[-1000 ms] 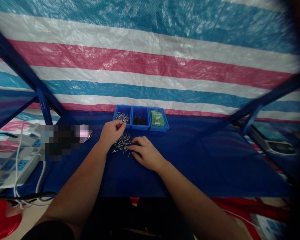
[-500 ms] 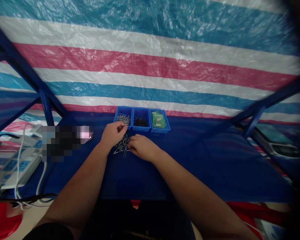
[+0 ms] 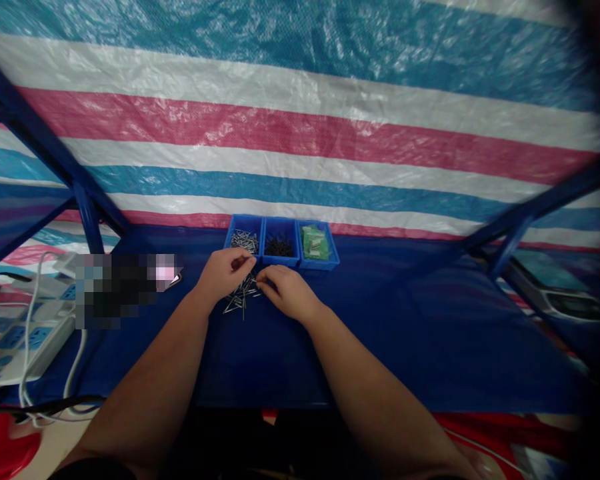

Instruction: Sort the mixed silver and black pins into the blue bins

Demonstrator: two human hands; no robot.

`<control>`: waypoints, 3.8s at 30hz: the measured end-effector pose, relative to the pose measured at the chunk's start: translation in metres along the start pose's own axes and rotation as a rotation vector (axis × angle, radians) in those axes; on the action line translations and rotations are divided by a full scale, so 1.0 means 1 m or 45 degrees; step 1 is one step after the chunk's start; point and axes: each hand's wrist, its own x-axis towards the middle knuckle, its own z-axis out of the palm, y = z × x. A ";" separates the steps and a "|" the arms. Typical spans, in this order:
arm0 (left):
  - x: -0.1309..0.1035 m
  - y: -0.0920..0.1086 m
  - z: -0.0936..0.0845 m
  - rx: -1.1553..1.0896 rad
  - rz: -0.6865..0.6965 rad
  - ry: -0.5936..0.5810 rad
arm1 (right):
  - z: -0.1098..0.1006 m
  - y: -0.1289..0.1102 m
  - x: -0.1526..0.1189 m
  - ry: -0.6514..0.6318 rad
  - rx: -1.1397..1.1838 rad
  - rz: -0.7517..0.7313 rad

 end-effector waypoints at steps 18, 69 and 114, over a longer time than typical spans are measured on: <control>-0.001 0.008 0.002 -0.022 0.123 -0.185 | 0.004 0.014 -0.006 0.471 0.481 0.165; 0.001 0.000 0.001 0.358 -0.262 0.208 | 0.015 0.001 -0.004 -0.029 -0.201 0.105; 0.002 -0.013 -0.001 0.119 -0.319 0.322 | 0.011 0.014 -0.005 0.498 0.283 0.330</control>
